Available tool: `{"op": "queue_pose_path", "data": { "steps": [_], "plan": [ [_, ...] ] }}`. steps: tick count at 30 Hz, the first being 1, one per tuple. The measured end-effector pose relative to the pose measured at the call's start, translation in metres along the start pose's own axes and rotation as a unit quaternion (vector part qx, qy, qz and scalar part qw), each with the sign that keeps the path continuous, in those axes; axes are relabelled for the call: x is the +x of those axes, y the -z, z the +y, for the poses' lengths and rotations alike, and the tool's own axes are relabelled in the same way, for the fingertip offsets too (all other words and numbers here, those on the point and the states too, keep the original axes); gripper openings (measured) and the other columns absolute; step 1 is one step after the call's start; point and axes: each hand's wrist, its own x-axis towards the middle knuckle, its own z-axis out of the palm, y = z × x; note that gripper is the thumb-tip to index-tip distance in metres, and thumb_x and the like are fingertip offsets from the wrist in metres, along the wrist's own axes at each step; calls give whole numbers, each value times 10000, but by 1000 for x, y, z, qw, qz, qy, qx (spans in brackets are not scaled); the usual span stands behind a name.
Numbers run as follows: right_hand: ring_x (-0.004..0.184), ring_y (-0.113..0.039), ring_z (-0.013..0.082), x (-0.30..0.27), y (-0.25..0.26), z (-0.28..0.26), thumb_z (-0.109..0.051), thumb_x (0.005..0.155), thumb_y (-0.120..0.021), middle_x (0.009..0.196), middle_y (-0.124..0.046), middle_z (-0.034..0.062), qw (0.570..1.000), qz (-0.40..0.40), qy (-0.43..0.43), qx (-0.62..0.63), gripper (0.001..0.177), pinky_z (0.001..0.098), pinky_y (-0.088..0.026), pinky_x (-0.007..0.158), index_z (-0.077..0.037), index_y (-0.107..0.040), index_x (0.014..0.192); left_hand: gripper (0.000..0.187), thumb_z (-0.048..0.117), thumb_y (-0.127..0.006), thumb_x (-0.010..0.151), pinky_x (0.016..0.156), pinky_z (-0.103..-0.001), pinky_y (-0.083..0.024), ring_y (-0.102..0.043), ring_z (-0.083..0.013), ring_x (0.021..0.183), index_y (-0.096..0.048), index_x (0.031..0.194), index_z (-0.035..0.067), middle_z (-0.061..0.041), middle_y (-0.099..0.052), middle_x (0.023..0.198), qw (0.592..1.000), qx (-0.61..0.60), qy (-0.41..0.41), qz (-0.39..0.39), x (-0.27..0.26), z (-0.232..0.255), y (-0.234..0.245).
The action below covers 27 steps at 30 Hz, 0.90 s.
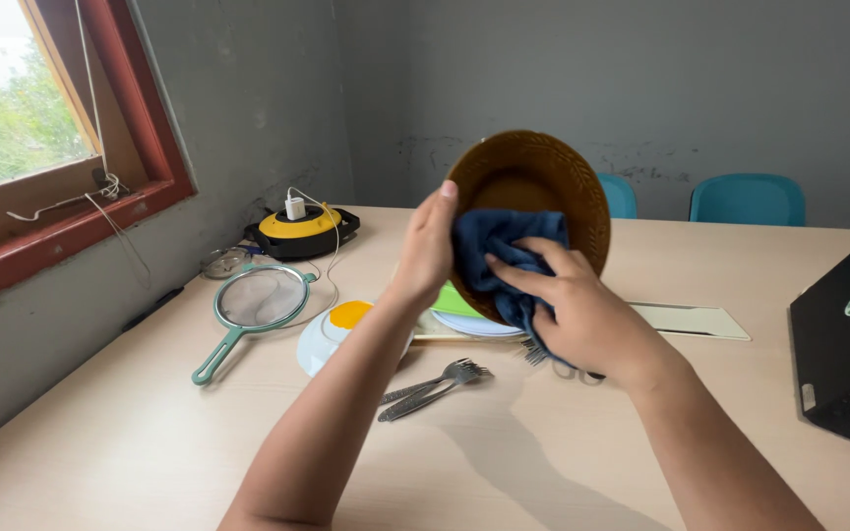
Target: Drying various dishes including forks, plates, and bowls using a blue cloth
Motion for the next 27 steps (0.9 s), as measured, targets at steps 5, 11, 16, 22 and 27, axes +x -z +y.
{"op": "queue_pose_path", "data": {
  "steps": [5, 11, 16, 22, 27],
  "plan": [
    [1249, -521, 495, 5, 4, 30, 83, 811, -560, 1403, -524, 149, 994, 46, -26, -99, 640, 554, -492, 1052, -333, -772, 1248, 531, 394, -450, 1104, 1173, -516, -395, -508, -285, 1361, -599, 1396, -24, -227, -608, 1402, 998, -40, -24, -40, -11, 29, 1],
    [1218, -526, 387, 3, -3, 86, 5, 858, -611, 1334, -474, 38, 950, 211, -21, -228, 639, 462, -541, 1017, -423, -706, 1324, 517, 404, -488, 1085, 1186, -533, -363, -492, -283, 1358, -622, 1381, 2, -212, -607, 1405, 995, -7, -6, -103, -25, 34, -7],
    [1197, -543, 399, 4, -16, 81, 27, 807, -646, 1315, -456, 108, 941, 272, -6, -202, 702, 467, -548, 999, -261, -664, 1447, 556, 433, -481, 1077, 1205, -546, -322, -502, -334, 1381, -604, 1400, -3, -230, -600, 1412, 988, 38, 25, -150, -32, 30, -19],
    [1289, -538, 477, 4, -32, 24, -152, 722, -708, 1367, -470, 237, 983, 175, 16, -48, 749, 499, -487, 1072, -122, -593, 1462, 567, 475, -431, 1091, 1202, -540, -330, -502, -326, 1399, -616, 1403, 39, -212, -611, 1413, 986, 55, 36, -152, -12, -2, -13],
    [1151, -618, 402, -2, -31, -5, -415, 866, -738, 1260, -574, 135, 992, 111, 57, 5, 464, 470, -544, 946, -237, -732, 1295, 438, 410, -532, 1079, 737, -412, -643, -681, -239, 930, -722, 1180, 29, -122, -677, 1042, 998, -57, 1, -30, 17, -29, 8]
  ]
}}
